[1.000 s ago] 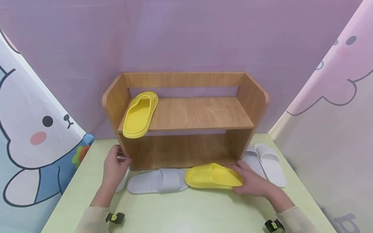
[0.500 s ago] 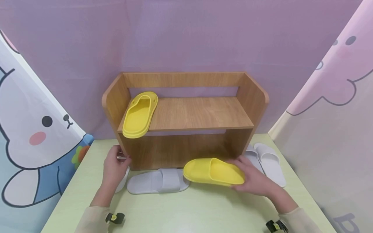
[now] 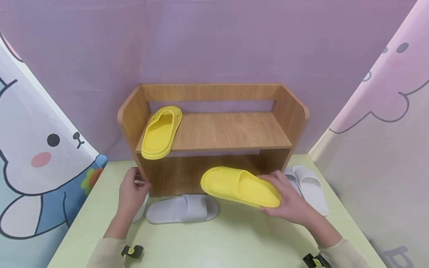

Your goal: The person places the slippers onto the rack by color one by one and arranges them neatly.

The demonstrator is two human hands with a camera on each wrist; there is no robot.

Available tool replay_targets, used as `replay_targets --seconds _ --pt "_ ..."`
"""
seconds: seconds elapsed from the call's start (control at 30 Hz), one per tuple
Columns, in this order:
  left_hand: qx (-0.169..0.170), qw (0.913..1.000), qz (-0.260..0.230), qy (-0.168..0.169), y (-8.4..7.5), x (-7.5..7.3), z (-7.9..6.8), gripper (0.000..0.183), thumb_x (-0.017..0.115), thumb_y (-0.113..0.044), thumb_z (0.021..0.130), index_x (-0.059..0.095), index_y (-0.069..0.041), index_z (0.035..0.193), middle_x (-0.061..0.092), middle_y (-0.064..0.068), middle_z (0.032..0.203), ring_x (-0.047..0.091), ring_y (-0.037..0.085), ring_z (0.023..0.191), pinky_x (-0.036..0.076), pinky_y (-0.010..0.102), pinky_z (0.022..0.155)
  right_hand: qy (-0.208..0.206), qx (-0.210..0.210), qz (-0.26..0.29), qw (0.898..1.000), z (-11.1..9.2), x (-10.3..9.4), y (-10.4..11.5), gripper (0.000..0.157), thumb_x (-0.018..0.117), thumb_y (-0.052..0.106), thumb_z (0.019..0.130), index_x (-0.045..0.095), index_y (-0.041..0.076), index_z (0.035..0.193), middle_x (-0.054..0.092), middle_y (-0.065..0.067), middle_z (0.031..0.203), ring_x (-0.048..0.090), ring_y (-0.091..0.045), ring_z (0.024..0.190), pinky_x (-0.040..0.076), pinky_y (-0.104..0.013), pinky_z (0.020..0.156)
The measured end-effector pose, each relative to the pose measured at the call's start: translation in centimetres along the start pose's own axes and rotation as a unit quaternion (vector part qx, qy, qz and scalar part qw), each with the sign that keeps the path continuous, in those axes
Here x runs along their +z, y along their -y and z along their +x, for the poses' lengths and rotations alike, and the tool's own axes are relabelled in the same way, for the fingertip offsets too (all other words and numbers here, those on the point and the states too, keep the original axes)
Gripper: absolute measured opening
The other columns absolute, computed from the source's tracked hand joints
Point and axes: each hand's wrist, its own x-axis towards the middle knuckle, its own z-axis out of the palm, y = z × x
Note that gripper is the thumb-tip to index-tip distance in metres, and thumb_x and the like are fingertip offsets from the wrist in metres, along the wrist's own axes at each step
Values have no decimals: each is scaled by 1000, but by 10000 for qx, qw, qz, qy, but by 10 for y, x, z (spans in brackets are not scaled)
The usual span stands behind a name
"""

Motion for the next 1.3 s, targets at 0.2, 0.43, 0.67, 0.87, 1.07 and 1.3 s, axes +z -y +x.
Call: replay_targets --seconds 0.2,0.43,0.67,0.87,1.07,1.3 --pt "48 10000 -27 -35 0 0 0 38 76 6 94 58 -2 127 64 13 116 72 33 108 53 6 80 -202 -44 -109 9997 8 -2 14 95 104 29 68 62 21 153 52 7 126 51 -14 116 51 -33 89" --pt "33 10000 -3 -42 1 1 0 38 76 6 94 58 -2 127 65 13 117 72 33 108 53 6 80 -433 -76 -105 9990 17 -2 21 94 103 28 68 63 20 153 52 4 125 48 -16 116 48 -32 87" --pt "39 10000 49 -71 2 1 0 39 77 6 94 58 -2 127 65 13 116 72 32 108 54 7 80 -625 -66 -198 9978 26 -4 34 97 104 28 66 63 20 153 50 0 126 46 -17 118 47 -34 88" --pt "92 9999 75 -85 1 1 0 40 78 6 93 58 -2 128 65 13 116 72 32 107 57 10 80 -586 -95 -235 9980 31 -4 43 97 105 29 65 64 22 153 51 1 126 47 -17 117 48 -34 88" --pt "97 9998 112 -101 1 2 -1 42 79 5 93 58 -3 128 65 13 116 73 33 107 52 6 79 -579 -281 -228 9977 34 -5 45 100 105 31 64 62 21 154 51 1 127 47 -17 118 48 -34 89" --pt "102 9998 133 -102 2 2 -1 41 78 5 93 58 -3 128 65 12 116 72 32 108 51 5 80 -709 -377 -107 9967 39 -7 50 98 103 27 67 62 18 156 50 -3 127 48 -20 118 49 -34 88"
